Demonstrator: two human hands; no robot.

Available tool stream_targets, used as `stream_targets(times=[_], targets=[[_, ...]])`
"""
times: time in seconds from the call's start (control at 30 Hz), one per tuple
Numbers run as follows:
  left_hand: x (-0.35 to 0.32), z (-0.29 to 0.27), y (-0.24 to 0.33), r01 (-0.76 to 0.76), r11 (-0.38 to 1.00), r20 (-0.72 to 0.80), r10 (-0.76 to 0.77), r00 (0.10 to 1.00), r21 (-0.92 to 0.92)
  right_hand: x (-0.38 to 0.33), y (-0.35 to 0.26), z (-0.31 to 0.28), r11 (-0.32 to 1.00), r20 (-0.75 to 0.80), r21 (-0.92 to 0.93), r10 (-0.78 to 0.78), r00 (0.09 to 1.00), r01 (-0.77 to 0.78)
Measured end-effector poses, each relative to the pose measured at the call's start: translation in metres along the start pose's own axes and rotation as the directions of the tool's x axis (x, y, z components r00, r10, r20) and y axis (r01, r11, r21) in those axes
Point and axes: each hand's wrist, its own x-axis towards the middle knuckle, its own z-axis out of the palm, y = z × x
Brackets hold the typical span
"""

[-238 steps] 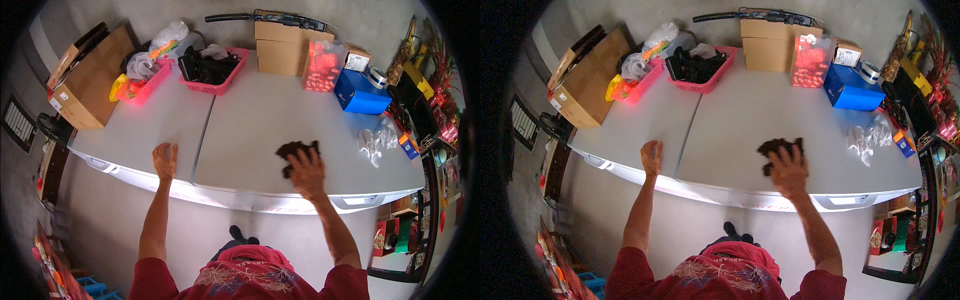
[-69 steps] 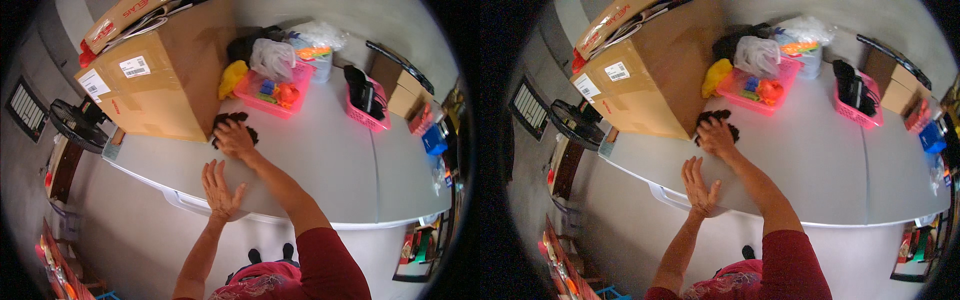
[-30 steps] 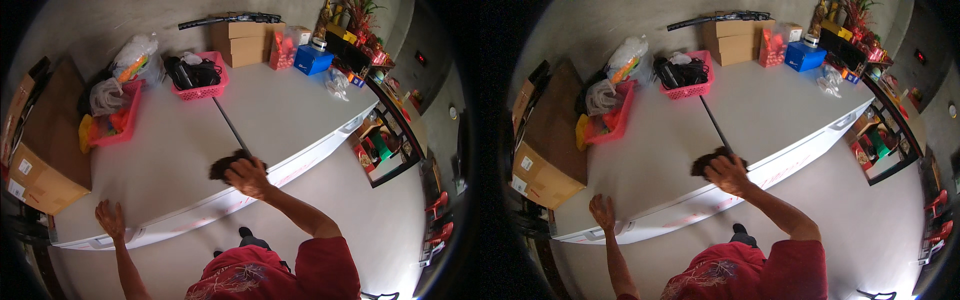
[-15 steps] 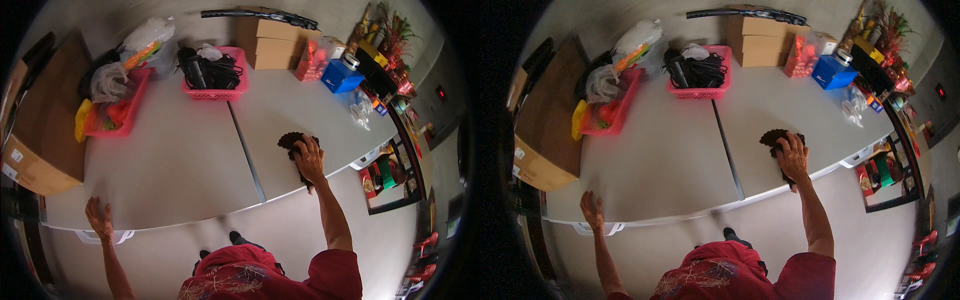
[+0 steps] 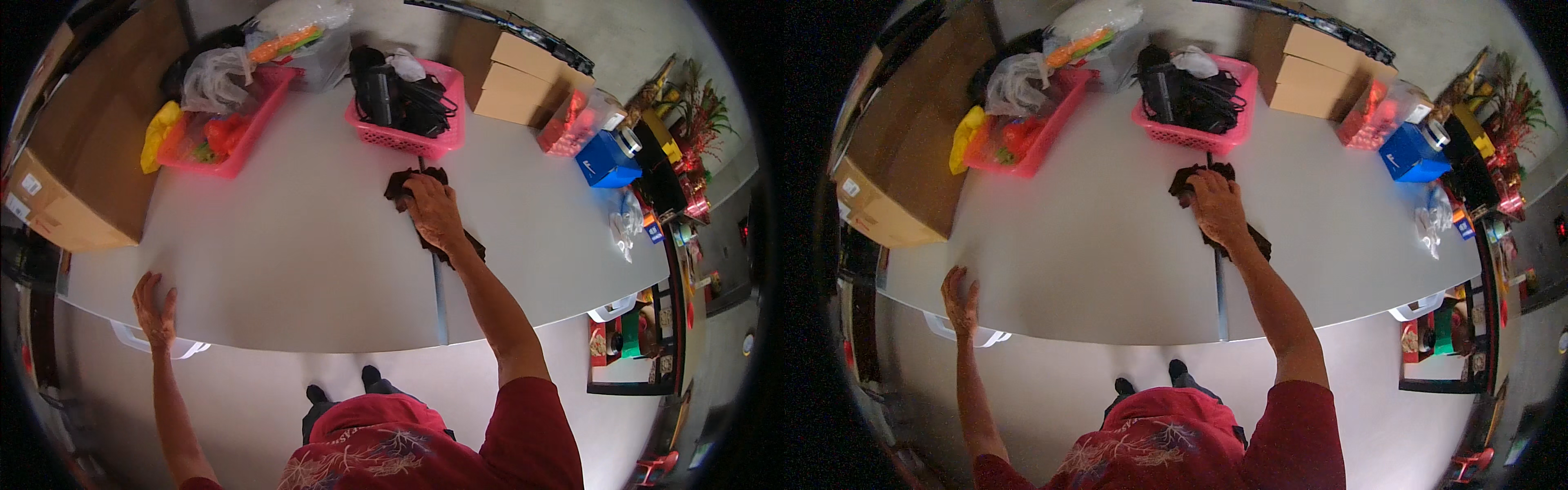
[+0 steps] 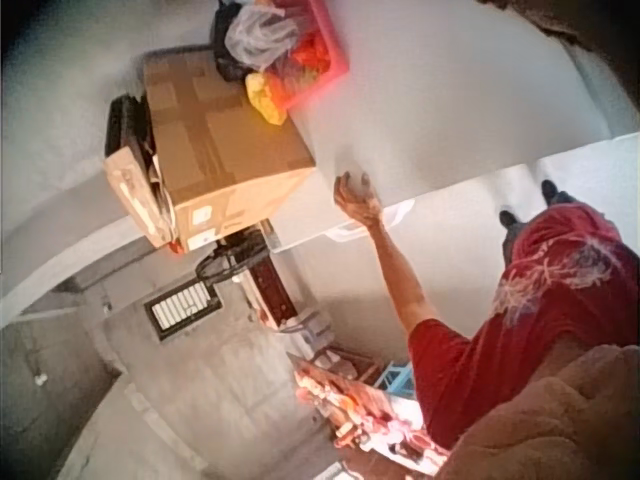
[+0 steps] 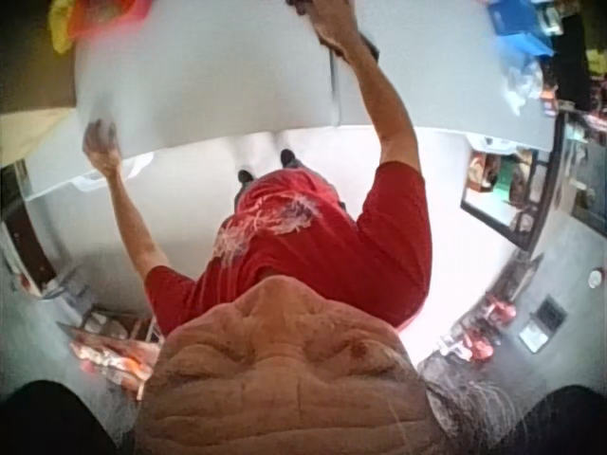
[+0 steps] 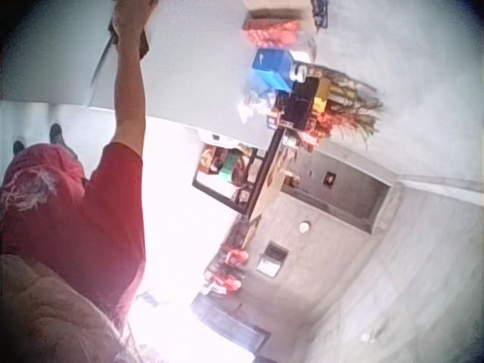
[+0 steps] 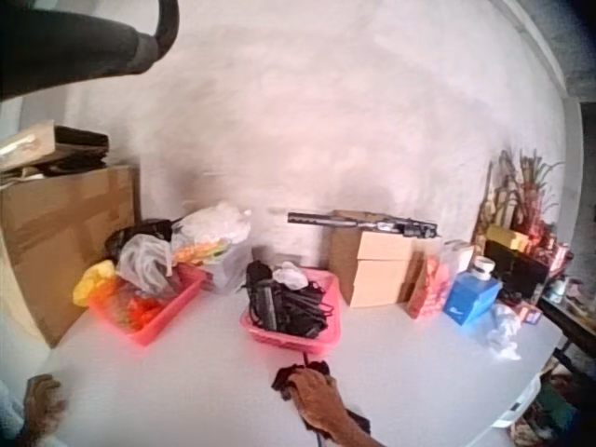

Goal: The person wipes the top surface of a white chest freezer with a dark cloth, moving items like a pink basket and boxes aside to reach the full area. They then wipe the front panel of the freezer, including the red logo, repeatedly with the cloth.

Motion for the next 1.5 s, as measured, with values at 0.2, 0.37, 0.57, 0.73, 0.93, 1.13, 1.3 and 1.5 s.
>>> stream_targets(times=[0.2,0.37,0.57,0.73,0.93,1.13,1.3,1.5], targets=[[-0.007,-0.002,-0.002,0.053,0.997,-0.072,-0.057,0.996,-0.054,-0.028,-0.111,-0.006,0.928,0.136,0.227,-0.332,0.933,0.297],[0.002,-0.005,0.012,0.027,1.0,-0.096,-0.027,0.995,0.005,-0.047,-0.201,-0.012,0.809,0.208,0.358,-0.555,0.805,0.466],[0.002,-0.013,0.019,0.057,0.998,-0.127,-0.058,0.99,-0.012,0.035,-0.219,0.056,0.955,0.083,0.151,-0.271,0.959,0.256],[0.005,-0.017,0.02,0.048,0.997,-0.091,-0.053,0.994,-0.062,0.08,-0.253,0.119,0.979,-0.059,-0.06,-0.198,0.978,0.195],[0.003,-0.021,0.014,0.049,0.996,-0.036,-0.051,0.998,-0.077,0.121,-0.352,0.169,0.976,-0.069,0.007,-0.217,0.974,0.218],[0.001,-0.024,0.013,0.058,0.993,0.022,-0.056,0.998,-0.105,0.172,-0.409,0.215,0.981,-0.076,-0.055,-0.189,0.979,0.185],[-0.001,-0.025,0.009,0.049,0.99,0.062,-0.041,0.997,-0.129,0.182,-0.417,0.224,0.977,-0.04,-0.006,-0.214,0.976,0.214],[-0.004,-0.022,0.01,0.056,0.982,-0.016,-0.06,0.998,-0.182,0.131,-0.427,0.193,0.893,-0.039,0.159,-0.419,0.907,0.42]])
